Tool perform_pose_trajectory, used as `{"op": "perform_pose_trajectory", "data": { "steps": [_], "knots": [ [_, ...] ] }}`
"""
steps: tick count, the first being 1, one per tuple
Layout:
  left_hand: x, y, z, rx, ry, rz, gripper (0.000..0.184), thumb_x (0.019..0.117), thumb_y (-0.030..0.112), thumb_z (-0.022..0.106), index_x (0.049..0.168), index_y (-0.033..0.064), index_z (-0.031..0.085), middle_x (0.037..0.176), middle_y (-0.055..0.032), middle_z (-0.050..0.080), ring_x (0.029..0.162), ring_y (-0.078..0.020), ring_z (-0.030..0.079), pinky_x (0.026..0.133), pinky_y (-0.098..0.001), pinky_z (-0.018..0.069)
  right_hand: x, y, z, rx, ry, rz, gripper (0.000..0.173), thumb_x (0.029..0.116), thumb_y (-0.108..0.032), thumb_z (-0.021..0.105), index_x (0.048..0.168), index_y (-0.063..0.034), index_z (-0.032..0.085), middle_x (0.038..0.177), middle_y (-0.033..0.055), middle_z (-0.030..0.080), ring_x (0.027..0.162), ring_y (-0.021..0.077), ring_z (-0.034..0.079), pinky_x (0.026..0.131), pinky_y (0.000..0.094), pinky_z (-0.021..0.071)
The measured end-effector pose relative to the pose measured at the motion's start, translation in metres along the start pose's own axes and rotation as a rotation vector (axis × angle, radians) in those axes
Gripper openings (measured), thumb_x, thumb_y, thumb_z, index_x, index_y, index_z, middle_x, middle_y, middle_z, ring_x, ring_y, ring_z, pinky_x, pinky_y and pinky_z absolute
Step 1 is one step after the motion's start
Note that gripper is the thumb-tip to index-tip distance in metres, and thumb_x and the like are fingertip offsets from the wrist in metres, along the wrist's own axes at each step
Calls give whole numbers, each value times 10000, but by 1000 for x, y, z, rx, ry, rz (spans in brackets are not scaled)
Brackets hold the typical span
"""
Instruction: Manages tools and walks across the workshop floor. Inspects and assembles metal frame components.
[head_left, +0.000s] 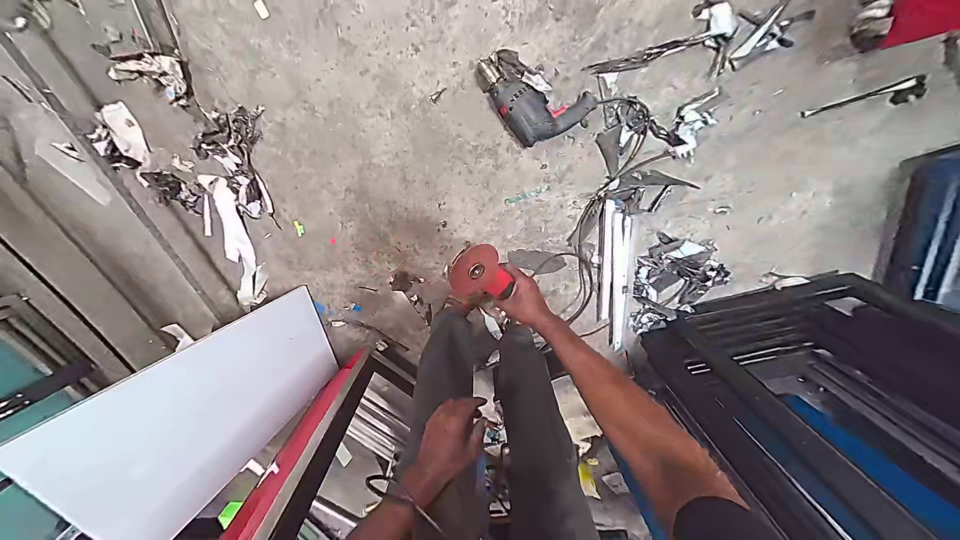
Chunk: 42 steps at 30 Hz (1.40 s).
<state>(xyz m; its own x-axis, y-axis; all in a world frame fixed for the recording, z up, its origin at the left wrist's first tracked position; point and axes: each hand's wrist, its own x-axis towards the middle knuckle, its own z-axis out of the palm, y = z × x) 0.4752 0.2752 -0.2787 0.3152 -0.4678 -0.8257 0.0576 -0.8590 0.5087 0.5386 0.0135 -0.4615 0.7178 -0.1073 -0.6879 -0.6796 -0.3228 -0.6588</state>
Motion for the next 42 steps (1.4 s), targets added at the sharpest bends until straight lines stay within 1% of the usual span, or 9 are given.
{"op": "perform_pose_trajectory", "data": {
  "steps": [4,9,14,17,20,23,30,34,42],
  "knots": [
    [17,7,9,-320,171,-90,516,966,372,680,1394,90,611,1284,-59,696,1194,-144,657,1066,-395,535,-29,-38,-21,-76,91,16,706,712,-246,880,1349,-125,602,1186,136,698,1083,303,686,938,568,558],
    [52,93,-28,-797,426,130,1169,799,603,783,1578,-66,224,1561,-190,447,1422,-215,472,1178,-393,432,-119,-108,-57,-229,190,-63,711,758,-333,838,1378,-90,589,1267,141,669,1164,305,656,982,505,552],
    [24,183,-55,-1269,570,-16,770,716,164,906,1319,-65,487,1114,-194,687,1034,-243,698,932,-417,600,-231,-123,-80,-33,158,-296,768,782,-396,771,1461,-116,545,1455,160,553,1358,354,489,1118,617,371],
    [-7,178,-48,-1351,419,62,627,753,112,824,1260,-86,511,1035,-227,697,927,-291,708,847,-459,605,-244,-104,-106,403,186,-303,415,974,-439,520,1120,-114,734,1194,74,644,1179,209,565,1031,433,462],
    [-43,192,-36,-1341,250,88,599,762,144,807,1234,-75,510,956,-196,705,828,-276,720,780,-444,626,-248,-121,-113,763,-133,-114,656,1015,-584,505,1383,-47,590,1231,69,694,1094,158,663,928,350,570],
    [-73,212,-20,-1218,203,111,623,734,212,838,1214,-68,556,967,-156,727,862,-234,730,816,-419,625,-266,-144,-105,1062,-338,21,711,953,-625,585,1351,-37,544,1141,121,725,1020,216,716,880,395,611],
    [-126,237,17,-1132,191,-6,541,785,156,799,1213,-59,548,957,-170,730,825,-270,743,768,-441,645,-324,-142,-111,1216,-279,55,637,1093,-522,254,1376,-6,498,1162,206,711,1018,284,725,879,426,618],
    [-139,235,29,-768,380,-18,653,709,258,833,1249,-10,583,1055,-76,722,961,-116,711,897,-335,602,-340,-144,-107,1193,-242,55,594,1107,-450,236,1411,1,475,1192,216,693,1067,297,704,942,456,593],
    [-150,222,32,-670,507,-2,792,676,305,863,1322,-24,545,1078,-82,724,971,-95,711,910,-326,601,-348,-179,-88,1180,-138,67,625,1115,-457,126,1345,-37,527,1059,166,723,931,242,728,821,409,625]
  ]
}}
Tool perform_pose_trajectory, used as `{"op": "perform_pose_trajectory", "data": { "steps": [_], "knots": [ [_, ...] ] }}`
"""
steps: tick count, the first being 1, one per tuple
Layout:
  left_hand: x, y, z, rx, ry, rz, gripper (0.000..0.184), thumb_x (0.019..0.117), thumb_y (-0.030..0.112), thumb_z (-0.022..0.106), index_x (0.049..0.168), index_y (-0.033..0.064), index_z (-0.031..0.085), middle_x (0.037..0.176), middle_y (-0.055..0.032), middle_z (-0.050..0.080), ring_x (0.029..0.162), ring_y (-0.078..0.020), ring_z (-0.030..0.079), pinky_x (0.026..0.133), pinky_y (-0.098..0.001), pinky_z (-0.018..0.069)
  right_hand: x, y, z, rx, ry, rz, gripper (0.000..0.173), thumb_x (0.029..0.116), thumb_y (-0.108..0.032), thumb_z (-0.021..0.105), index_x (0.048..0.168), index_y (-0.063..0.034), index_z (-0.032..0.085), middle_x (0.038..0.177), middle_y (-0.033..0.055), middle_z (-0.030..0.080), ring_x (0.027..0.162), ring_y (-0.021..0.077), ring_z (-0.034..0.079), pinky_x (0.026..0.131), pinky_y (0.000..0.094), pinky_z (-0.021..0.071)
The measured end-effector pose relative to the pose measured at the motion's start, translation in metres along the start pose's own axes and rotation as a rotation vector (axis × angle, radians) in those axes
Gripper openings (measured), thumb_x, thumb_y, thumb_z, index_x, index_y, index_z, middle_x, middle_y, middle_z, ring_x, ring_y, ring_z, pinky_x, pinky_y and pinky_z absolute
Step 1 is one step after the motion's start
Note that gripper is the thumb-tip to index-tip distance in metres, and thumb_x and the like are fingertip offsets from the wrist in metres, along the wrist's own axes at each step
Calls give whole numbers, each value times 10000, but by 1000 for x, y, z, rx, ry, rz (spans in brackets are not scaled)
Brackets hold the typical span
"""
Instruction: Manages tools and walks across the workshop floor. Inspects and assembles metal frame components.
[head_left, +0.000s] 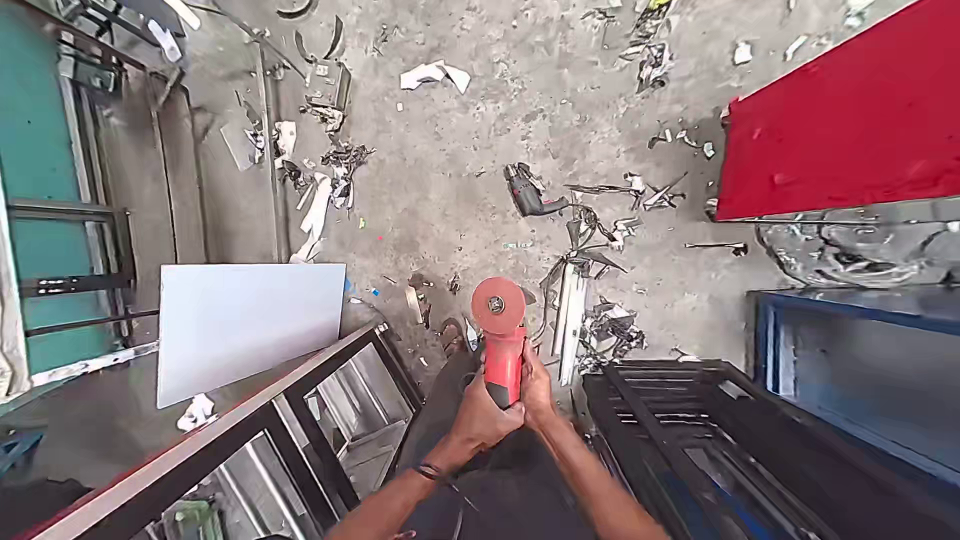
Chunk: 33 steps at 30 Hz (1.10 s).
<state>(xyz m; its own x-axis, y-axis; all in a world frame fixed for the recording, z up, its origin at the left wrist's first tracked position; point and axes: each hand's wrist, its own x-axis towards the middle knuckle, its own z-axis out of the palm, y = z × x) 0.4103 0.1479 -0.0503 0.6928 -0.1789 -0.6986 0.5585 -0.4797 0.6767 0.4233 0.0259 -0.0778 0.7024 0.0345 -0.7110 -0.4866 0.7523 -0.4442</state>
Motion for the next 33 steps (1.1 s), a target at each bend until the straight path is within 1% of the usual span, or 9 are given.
{"op": "perform_pose_trajectory", "data": {
  "steps": [5,8,10,13,17,21,25,30,33],
  "knots": [
    [-4,-3,-21,-88,-21,-27,741,680,286,860,1287,-15,562,1065,-81,722,955,-104,712,899,-329,602,2,11,11,41,-72,30,618,1107,-499,183,1374,-43,505,1103,174,714,970,255,725,846,415,622],
    [-11,0,-41,-163,-61,24,667,709,242,851,1256,-24,575,1052,-84,725,950,-113,718,894,-328,610,-2,18,16,-35,-116,-17,604,1070,-520,376,1399,-24,478,1168,169,702,1048,250,711,918,425,605],
    [-19,2,-53,-215,-47,99,615,725,208,840,1219,-53,585,1013,-98,732,921,-128,726,865,-334,622,-8,17,29,-107,-143,-52,589,1029,-531,495,1324,-25,550,1129,126,716,1035,214,707,922,413,598],
    [-45,3,-68,-204,-33,108,699,706,212,831,1259,-89,528,1001,-118,721,913,-144,723,851,-345,623,-33,20,50,-114,-231,-67,499,1045,-505,474,1259,-77,614,1093,75,719,1011,169,699,908,375,593],
    [-62,14,-85,-104,-58,148,875,667,310,859,1317,-111,451,1054,-124,696,957,-133,704,874,-343,611,-51,20,68,-55,-261,-206,457,1064,-490,431,1202,-111,647,1026,26,715,958,110,688,876,331,586],
    [-64,12,-94,9,-115,258,884,685,372,879,1305,-88,450,1051,-127,691,948,-168,709,862,-383,621,-62,26,68,151,-320,-451,425,1116,-324,324,1213,-34,620,1045,55,688,979,109,667,916,339,563],
    [-61,7,-84,159,-206,328,737,732,302,837,1262,-51,467,985,-97,690,884,-167,715,807,-387,631,-65,44,56,328,-199,-534,451,1113,-369,338,1098,-27,631,953,56,663,880,108,656,829,328,557],
    [-53,12,-70,404,-370,364,685,754,247,801,1265,-65,469,997,-77,688,905,-118,708,832,-331,622,-82,57,34,441,-4,-580,509,1113,-424,303,1144,-38,634,995,76,669,906,128,659,837,355,556],
    [-40,18,-61,475,-492,337,723,753,277,812,1287,-57,458,988,-109,693,883,-171,721,808,-394,636,-88,64,21,559,54,-666,520,1111,-440,304,1181,-47,636,1029,77,681,938,130,672,860,353,568]
  ]
}}
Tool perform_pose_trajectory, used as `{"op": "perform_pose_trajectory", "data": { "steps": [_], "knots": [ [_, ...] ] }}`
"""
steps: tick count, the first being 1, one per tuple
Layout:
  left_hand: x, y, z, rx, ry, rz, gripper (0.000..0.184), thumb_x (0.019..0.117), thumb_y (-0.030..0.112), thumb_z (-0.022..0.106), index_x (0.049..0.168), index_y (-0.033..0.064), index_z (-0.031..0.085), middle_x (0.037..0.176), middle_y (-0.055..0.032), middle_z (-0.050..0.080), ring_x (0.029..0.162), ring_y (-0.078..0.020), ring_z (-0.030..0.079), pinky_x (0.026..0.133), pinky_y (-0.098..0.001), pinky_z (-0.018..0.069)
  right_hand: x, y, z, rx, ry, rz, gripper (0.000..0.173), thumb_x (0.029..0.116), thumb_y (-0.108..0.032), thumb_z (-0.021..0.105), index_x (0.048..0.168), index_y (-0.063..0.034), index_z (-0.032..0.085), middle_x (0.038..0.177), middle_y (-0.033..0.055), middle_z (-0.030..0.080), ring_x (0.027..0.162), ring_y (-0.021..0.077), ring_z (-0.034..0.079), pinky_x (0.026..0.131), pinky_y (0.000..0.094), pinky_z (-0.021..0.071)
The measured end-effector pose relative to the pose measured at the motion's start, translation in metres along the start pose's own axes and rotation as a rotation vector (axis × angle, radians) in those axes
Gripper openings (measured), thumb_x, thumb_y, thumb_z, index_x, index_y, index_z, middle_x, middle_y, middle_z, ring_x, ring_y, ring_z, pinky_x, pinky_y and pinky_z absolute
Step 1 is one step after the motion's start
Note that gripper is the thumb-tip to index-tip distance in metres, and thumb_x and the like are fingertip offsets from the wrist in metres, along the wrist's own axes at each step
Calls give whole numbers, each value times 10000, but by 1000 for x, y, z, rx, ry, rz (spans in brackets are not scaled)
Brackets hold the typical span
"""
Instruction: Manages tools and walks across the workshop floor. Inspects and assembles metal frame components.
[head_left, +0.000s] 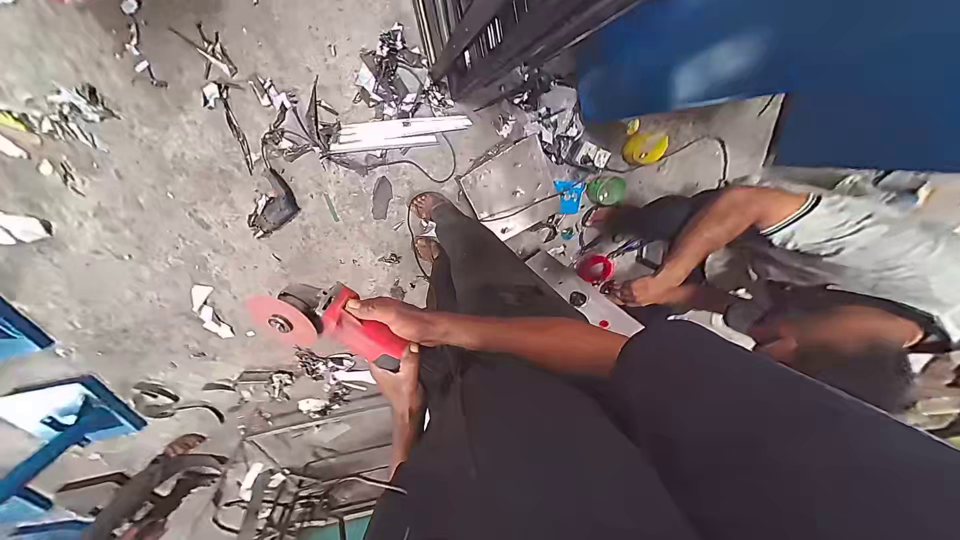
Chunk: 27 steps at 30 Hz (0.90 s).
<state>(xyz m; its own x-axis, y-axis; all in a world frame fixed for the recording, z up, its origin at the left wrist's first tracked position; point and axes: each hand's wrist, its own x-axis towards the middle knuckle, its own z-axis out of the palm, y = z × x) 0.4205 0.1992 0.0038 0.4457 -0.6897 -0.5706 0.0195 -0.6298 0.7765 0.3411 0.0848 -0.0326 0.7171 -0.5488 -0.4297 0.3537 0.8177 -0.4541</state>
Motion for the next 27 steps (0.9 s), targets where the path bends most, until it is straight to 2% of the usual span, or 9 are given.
{"op": "perform_pose_trajectory", "data": {
  "steps": [4,8,11,13,16,17,20,23,27],
  "knots": [
    [17,6,-11,-102,-205,-58,850,752,380,862,1309,-49,385,923,-167,698,785,-273,735,734,-477,647,-2,3,-16,95,8,-101,452,1108,-396,429,1183,-4,639,1001,103,693,896,154,691,842,356,590],
    [27,11,-15,-101,-326,-54,750,796,355,830,1277,-34,405,878,-165,697,739,-274,729,706,-464,645,-1,12,-20,138,42,-162,438,1100,-384,460,1199,6,634,995,98,695,888,146,691,841,347,591],
    [41,13,-2,-59,-344,-109,695,798,344,805,1254,-22,429,835,-158,696,695,-268,725,663,-452,641,-1,11,-39,-88,120,-131,540,1093,-497,405,1257,-30,623,1095,111,696,990,153,687,916,378,570],
    [50,11,3,-16,-343,-174,643,804,313,778,1232,-25,438,838,-168,691,676,-269,718,636,-444,637,-16,12,-65,-347,258,-57,563,1087,-542,370,1360,-133,643,1228,95,705,1124,191,671,1004,484,522],
    [73,-3,23,13,-352,-258,541,848,266,707,1225,-17,441,891,-173,698,691,-269,722,635,-429,638,-42,35,-158,-506,791,-75,411,1064,-468,496,1335,-207,659,1133,60,733,1002,222,710,899,537,579],
    [82,-9,31,23,-336,-277,503,858,251,688,1215,-14,452,889,-174,697,687,-270,721,630,-427,637,-53,47,-201,-482,985,-86,391,1062,-432,513,1342,-195,649,1091,63,736,946,219,718,854,514,599],
    [113,-34,52,56,-337,-316,444,861,245,666,1184,3,480,880,-162,696,680,-254,716,621,-422,632,-114,83,-340,-446,1433,9,407,1081,-306,482,1403,-78,585,1138,188,714,1013,331,703,920,558,549],
    [139,-64,71,144,-334,-328,397,873,235,623,1169,3,495,846,-147,700,662,-246,715,605,-413,631,-188,136,-470,-559,1639,235,440,1070,-261,446,1457,-71,531,1279,243,662,1167,414,651,999,624,494],
    [175,-110,83,183,-371,-345,454,836,340,733,1140,46,568,858,-136,714,687,-245,721,627,-421,632,-246,153,-593,-589,1673,530,499,998,-229,533,1484,-117,519,1312,329,611,1201,551,587,934,758,453]
  ]
}}
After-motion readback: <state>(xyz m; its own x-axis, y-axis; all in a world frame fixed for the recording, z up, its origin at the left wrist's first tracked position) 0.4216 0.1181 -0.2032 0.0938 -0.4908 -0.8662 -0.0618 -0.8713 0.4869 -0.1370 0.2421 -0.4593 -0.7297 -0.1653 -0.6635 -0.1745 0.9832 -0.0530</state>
